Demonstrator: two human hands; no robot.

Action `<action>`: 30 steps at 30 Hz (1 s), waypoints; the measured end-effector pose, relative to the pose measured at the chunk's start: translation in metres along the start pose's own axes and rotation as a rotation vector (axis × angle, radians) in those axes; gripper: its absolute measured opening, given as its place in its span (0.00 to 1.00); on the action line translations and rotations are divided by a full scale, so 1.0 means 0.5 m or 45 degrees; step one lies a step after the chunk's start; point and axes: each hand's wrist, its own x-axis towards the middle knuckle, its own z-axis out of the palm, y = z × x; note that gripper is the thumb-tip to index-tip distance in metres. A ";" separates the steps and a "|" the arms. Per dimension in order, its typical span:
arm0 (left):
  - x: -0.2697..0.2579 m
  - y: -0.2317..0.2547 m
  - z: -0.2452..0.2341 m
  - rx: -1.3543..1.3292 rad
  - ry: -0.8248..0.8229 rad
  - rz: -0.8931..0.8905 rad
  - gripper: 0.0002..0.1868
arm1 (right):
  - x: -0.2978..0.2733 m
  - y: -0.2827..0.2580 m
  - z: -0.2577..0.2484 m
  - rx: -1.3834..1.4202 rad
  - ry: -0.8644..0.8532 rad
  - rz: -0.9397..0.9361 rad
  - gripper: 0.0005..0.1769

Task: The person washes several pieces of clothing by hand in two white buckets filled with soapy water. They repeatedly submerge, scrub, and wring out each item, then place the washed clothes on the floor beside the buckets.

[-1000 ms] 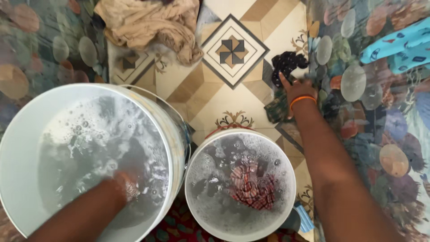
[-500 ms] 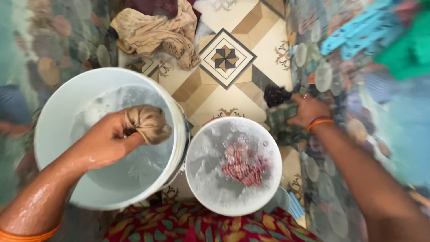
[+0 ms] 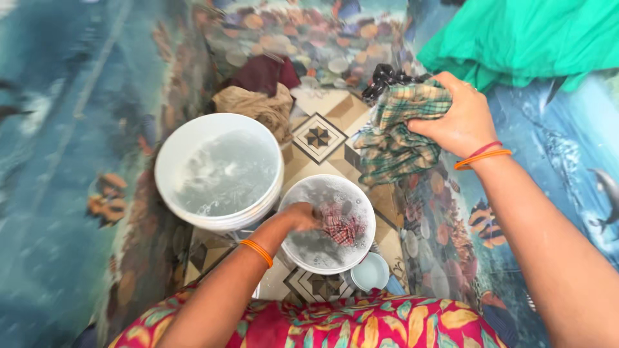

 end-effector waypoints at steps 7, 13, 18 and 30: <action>-0.141 -0.156 -0.108 -0.279 0.579 0.136 0.31 | 0.013 -0.242 0.032 0.506 -0.161 -0.053 0.29; -0.270 -0.268 -0.265 -1.869 0.602 -0.053 0.34 | 0.072 -0.400 0.273 0.920 -0.379 -0.093 0.34; -0.257 -0.358 -0.286 -1.472 1.010 -0.261 0.29 | 0.110 -0.458 0.458 0.638 -0.319 0.298 0.37; -0.181 -0.301 -0.220 -0.100 0.871 0.111 0.34 | 0.104 -0.098 0.627 0.606 -1.130 0.339 0.12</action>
